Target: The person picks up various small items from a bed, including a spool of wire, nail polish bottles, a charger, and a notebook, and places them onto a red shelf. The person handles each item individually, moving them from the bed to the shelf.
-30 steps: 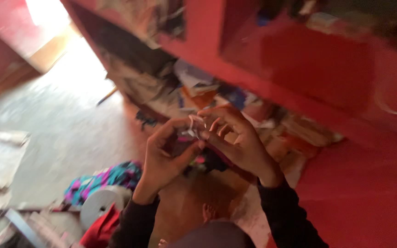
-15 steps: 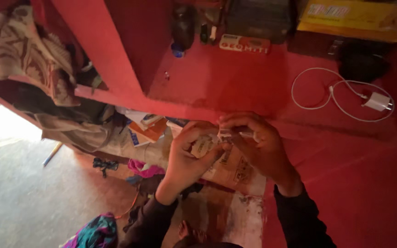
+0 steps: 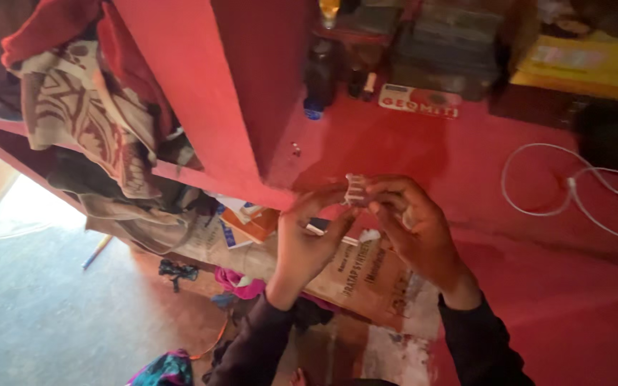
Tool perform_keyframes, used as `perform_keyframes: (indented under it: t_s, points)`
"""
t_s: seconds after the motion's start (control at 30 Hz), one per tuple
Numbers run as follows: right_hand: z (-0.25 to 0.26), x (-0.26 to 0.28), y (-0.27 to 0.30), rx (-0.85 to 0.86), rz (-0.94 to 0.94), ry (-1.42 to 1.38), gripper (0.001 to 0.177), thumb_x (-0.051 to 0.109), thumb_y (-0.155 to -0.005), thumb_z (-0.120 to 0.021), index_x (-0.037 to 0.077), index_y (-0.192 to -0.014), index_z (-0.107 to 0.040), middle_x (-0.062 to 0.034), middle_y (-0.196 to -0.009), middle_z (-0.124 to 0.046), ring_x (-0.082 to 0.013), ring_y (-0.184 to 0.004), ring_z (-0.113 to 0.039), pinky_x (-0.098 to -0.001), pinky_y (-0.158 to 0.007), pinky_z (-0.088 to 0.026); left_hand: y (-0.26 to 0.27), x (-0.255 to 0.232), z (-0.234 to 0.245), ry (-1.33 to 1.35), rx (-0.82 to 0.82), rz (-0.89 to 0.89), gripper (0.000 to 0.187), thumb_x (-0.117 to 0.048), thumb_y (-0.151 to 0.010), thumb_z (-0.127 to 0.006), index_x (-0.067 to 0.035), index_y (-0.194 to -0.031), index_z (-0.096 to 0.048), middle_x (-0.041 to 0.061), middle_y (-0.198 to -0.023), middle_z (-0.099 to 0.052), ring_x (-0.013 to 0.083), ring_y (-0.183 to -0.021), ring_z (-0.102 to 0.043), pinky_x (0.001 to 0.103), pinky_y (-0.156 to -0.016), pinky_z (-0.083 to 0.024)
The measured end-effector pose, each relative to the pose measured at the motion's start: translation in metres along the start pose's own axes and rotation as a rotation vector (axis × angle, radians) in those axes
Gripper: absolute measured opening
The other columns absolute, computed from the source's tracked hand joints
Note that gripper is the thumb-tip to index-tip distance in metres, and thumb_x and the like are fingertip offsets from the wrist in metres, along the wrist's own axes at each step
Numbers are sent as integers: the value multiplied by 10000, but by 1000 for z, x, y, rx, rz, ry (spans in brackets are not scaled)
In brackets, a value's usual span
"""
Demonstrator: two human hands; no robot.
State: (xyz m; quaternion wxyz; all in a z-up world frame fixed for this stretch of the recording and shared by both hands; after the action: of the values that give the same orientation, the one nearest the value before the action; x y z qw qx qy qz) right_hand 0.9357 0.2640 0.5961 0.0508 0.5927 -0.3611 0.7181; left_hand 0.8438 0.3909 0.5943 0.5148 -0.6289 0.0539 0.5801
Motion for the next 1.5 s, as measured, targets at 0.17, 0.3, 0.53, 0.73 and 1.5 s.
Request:
perform_keyframes:
  t_s: [0.17,0.3,0.53,0.73,1.5]
  points:
    - [0,-32,-13,-54,-69,-18,215,166,-1099,-527,37,-1260,-586,-97,-1337,-645,-173,-1242,-634,-349,-1059,-517,-12,40,-11,124,15,229,236,-107,-863,-788,-20,-1079,-751,66,-995,-811,95,-952,-754,261,-868,-591]
    - [21,-50,-27,-51,-84,71,216,161,-1084,-563,35,-1255,-604,-84,-1243,-665,-168,-1182,-648,-333,-1059,-521,-19,58,-19,28,-58,251,254,-111,-858,-792,-17,-1091,-752,78,-988,-808,102,-909,-749,262,-842,-595]
    - [51,-30,-65,33,-22,379,273,118,-971,-672,33,-1231,-680,-108,-1210,-704,-179,-1154,-660,-313,-965,-514,-54,46,-45,-114,15,73,322,-10,-835,-740,-31,-1154,-703,85,-1079,-704,140,-1017,-701,278,-894,-559]
    - [86,-64,-79,-68,-178,352,217,170,-992,-631,60,-1169,-693,-97,-983,-791,-200,-915,-775,-303,-829,-574,-70,86,-75,208,-58,277,473,35,-823,-755,-22,-1263,-590,45,-1105,-697,107,-1019,-691,271,-926,-572]
    - [148,-10,-67,138,115,587,396,184,-897,-720,53,-1264,-652,-153,-1355,-649,-324,-1265,-624,-407,-1038,-484,-154,177,-94,-742,-142,392,583,-430,-819,-772,-169,-1311,-598,137,-864,-742,381,-831,-717,528,-720,-559]
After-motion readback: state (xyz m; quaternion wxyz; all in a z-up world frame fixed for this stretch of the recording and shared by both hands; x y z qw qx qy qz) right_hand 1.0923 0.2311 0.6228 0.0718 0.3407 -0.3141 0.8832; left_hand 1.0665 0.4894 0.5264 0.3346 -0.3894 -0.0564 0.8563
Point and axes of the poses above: each hand's wrist, its own y-axis away from the middle knuckle, its own z-axis out of the back of the hand, x = y × z, the point moved 10 cm from there along -y, towards the middle knuckle
